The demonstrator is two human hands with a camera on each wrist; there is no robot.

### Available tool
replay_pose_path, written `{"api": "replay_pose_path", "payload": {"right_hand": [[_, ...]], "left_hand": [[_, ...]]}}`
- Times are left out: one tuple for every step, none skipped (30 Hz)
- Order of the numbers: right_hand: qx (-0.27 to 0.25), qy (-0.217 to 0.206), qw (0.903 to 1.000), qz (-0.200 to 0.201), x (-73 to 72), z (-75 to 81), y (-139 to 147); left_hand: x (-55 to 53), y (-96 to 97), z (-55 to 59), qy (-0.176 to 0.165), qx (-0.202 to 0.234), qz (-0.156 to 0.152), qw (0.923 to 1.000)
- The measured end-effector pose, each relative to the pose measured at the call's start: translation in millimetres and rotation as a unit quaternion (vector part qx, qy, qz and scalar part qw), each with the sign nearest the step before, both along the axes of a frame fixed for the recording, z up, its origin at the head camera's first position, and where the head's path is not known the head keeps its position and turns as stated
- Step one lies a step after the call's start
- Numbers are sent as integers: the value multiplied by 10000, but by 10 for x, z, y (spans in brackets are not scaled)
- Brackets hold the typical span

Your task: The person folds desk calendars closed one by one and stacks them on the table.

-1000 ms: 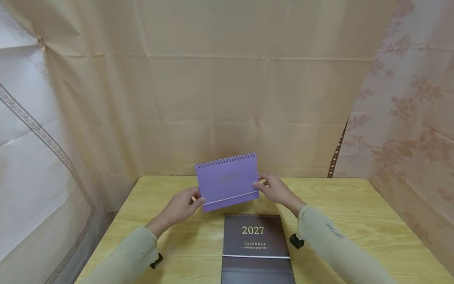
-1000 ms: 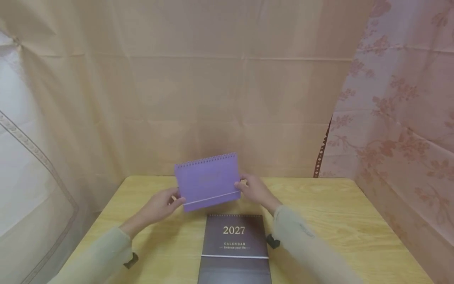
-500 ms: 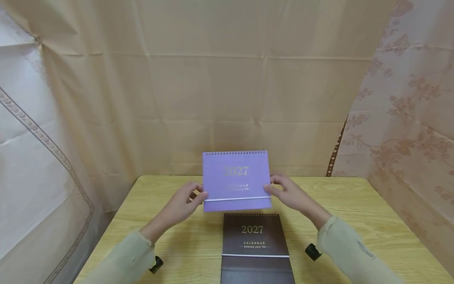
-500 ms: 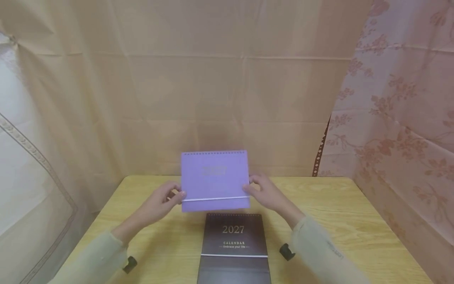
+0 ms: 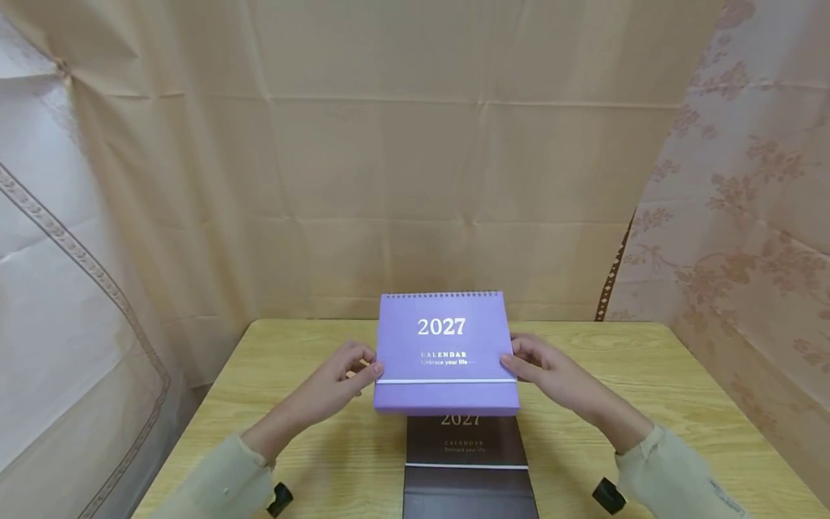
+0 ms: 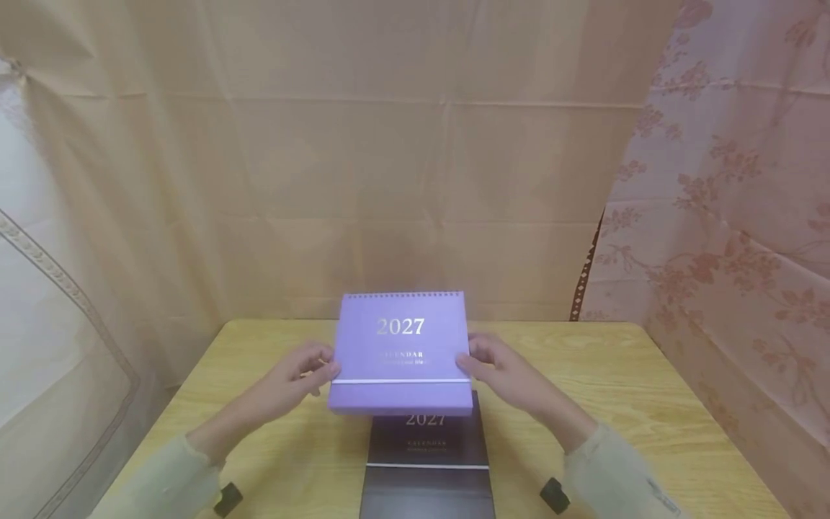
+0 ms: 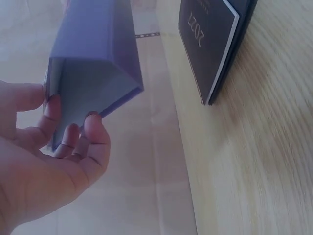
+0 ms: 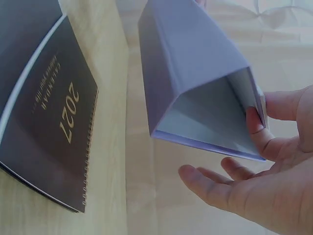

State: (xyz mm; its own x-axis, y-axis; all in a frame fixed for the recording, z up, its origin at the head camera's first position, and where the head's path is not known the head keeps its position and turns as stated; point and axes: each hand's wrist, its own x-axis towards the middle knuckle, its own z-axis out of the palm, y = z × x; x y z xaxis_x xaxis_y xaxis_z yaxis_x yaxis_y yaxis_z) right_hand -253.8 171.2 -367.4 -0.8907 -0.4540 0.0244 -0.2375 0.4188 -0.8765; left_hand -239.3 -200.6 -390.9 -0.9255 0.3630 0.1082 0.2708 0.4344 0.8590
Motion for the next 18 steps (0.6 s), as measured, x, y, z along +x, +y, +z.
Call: {"api": "replay_pose_path", "payload": {"right_hand": [[-91, -148, 9998, 37, 30, 5, 13], [-164, -286, 9994, 92, 58, 7, 28], [-244, -421, 9987, 144, 84, 6, 42], [-327, -533, 9978, 210, 106, 2, 57], [-410, -631, 9968, 265, 126, -3, 70], [-490, -740, 9955, 321, 145, -10, 81], [-570, -838, 9941, 386, 163, -16, 92], [-653, -923, 9925, 460, 181, -23, 103], [-745, -1017, 9906, 522, 200, -31, 112], [-839, -1114, 9884, 596, 217, -39, 123], [-923, -1223, 9861, 648, 237, -46, 131], [-995, -1311, 9839, 703, 256, -55, 141], [-1072, -1395, 9815, 761, 273, -62, 150], [-1135, -1463, 9794, 807, 289, -71, 159], [-1199, -1524, 9773, 856, 302, -82, 167], [-1268, -1583, 9751, 897, 311, -94, 175], [-1327, -1628, 9733, 930, 320, -106, 180], [-1378, -1653, 9719, 954, 327, -120, 186]], "left_hand": [[15, 3, 5, -74, -10, -55, 10000], [32, 5, 12, -140, -14, -110, 9998], [47, 7, 16, -215, -5, -180, 9996], [61, 9, 20, -285, 18, -244, 9993], [74, 12, 23, -347, 49, -301, 9989], [87, 14, 24, -420, 92, -364, 9984], [99, 16, 23, -491, 158, -434, 9977], [112, 19, 23, -586, 240, -502, 9967], [124, 22, 19, -674, 330, -571, 9955], [139, 26, 17, -757, 413, -628, 9943], [155, 30, 12, -842, 498, -679, 9929], [171, 34, 4, -939, 584, -722, 9912], [188, 40, -3, -1027, 667, -755, 9896], [203, 45, -12, -1107, 736, -781, 9880], [217, 51, -21, -1171, 797, -796, 9867], [230, 57, -31, -1234, 850, -804, 9854], [242, 61, -42, -1278, 890, -814, 9844], [252, 66, -53, -1325, 925, -827, 9834]]}}
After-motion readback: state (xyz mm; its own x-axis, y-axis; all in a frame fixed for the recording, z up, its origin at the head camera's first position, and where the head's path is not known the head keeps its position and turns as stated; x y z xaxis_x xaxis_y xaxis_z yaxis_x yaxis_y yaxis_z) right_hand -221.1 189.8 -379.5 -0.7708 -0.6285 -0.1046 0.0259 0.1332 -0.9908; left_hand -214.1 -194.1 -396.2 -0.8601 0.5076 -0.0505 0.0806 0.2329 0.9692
